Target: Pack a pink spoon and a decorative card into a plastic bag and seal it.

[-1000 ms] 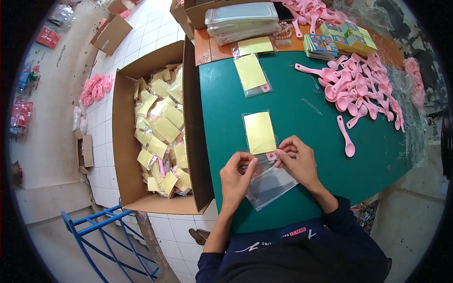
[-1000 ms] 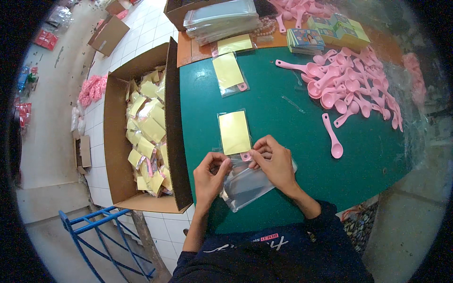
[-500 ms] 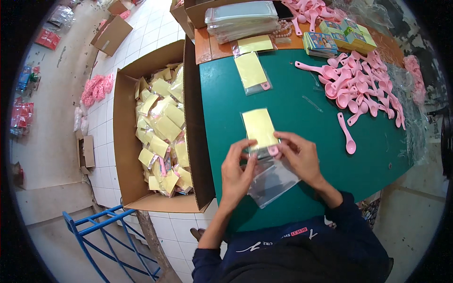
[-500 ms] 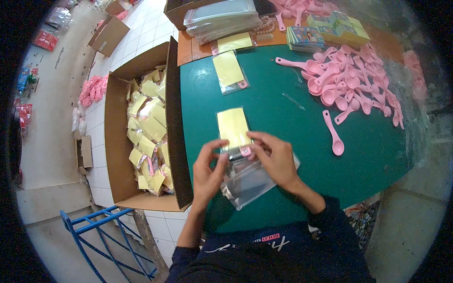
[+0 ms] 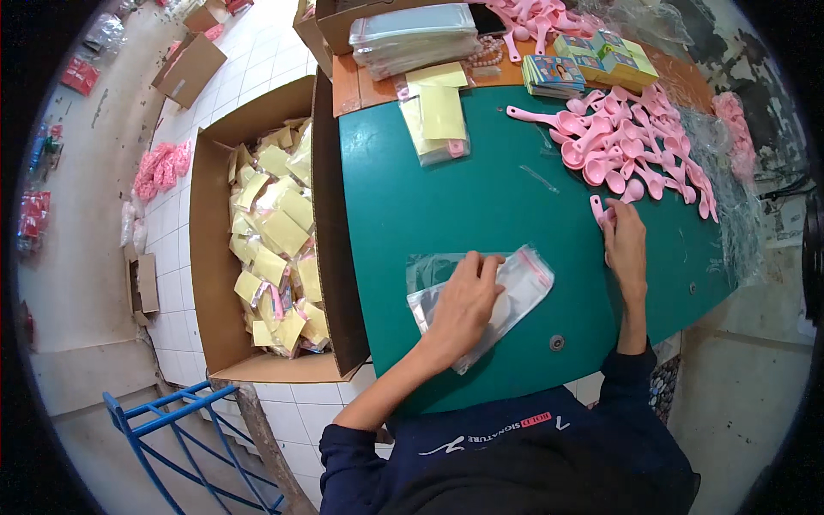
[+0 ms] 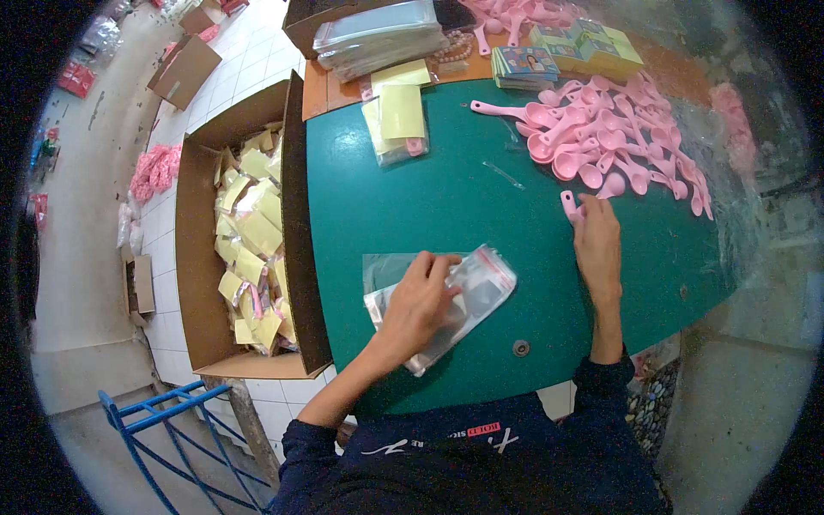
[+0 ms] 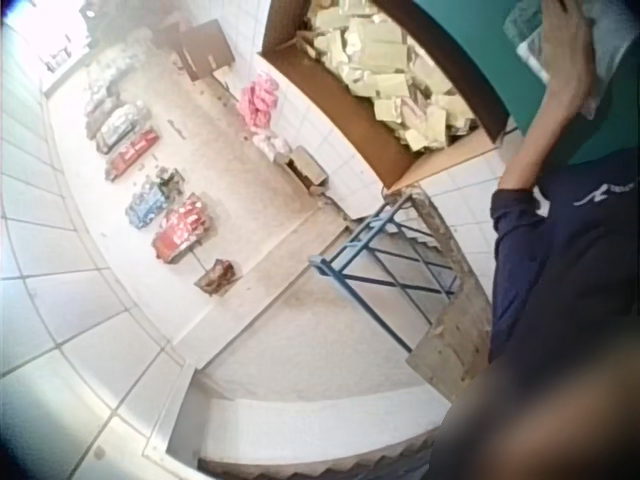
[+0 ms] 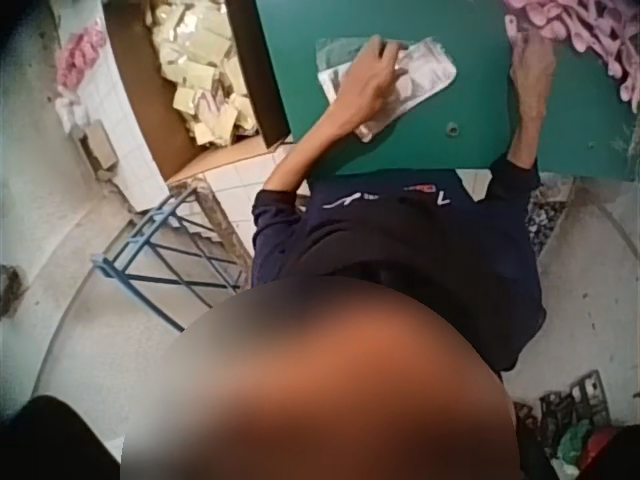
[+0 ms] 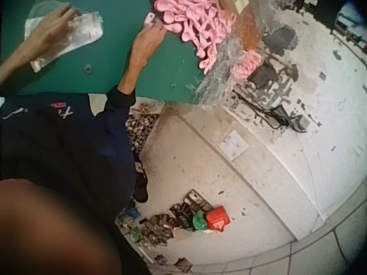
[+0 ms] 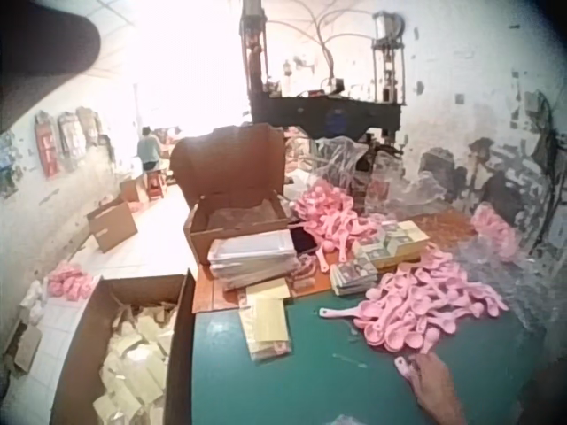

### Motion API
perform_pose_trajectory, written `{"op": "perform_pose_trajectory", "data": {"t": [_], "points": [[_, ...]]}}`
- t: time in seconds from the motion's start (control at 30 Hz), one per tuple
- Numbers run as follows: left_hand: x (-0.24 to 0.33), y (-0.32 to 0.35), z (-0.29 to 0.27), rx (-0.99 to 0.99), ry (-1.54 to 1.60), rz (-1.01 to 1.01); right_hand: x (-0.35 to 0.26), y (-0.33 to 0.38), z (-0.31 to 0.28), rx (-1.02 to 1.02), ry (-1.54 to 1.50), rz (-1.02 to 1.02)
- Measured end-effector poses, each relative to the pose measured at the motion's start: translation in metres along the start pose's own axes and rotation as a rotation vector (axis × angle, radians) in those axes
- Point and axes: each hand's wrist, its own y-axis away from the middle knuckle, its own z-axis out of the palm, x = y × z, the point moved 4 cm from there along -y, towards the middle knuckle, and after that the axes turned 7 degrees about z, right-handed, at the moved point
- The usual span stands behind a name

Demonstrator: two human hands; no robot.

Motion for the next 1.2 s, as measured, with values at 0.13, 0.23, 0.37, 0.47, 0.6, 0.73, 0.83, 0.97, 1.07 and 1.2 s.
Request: {"op": "perform_pose_trajectory", "data": {"t": [0.13,0.23,0.37,0.47,0.6,0.73,0.83,0.97,1.07,1.2], "points": [[-0.014,-0.004,-0.005,-0.113,0.191,-0.001,-0.006,0.004,0.0,-0.02,-0.092,-0.136],[-0.017,-0.005,-0.013,-0.07,0.135,0.048,-0.032,0.012,-0.019,-0.072,-0.131,-0.137],[-0.022,0.0,-0.018,-0.129,0.206,-0.142,-0.065,0.036,-0.03,-0.112,-0.881,-0.01],[-0.022,-0.001,-0.019,-0.191,0.12,-0.136,-0.074,0.048,-0.014,-0.176,-0.793,-0.144],[-0.032,0.007,-0.032,0.025,0.577,-0.195,-0.077,0.048,-0.015,-0.096,-0.516,-0.207],[-0.03,0.006,-0.039,-0.021,1.117,-0.529,-0.08,0.047,-0.023,-0.081,-0.649,-0.208],[-0.023,0.004,-0.042,-0.06,1.048,-0.484,-0.089,0.042,-0.033,-0.011,-0.884,-0.159],[-0.021,0.008,-0.04,-0.042,1.033,-0.455,-0.106,0.044,-0.042,-0.026,-1.0,-0.187],[-0.019,0.009,-0.04,-0.116,0.987,-0.459,-0.112,0.044,-0.042,-0.061,-1.027,-0.232],[-0.02,0.007,-0.042,-0.145,0.992,-0.484,-0.117,0.046,-0.039,-0.101,-1.023,-0.253]]}}
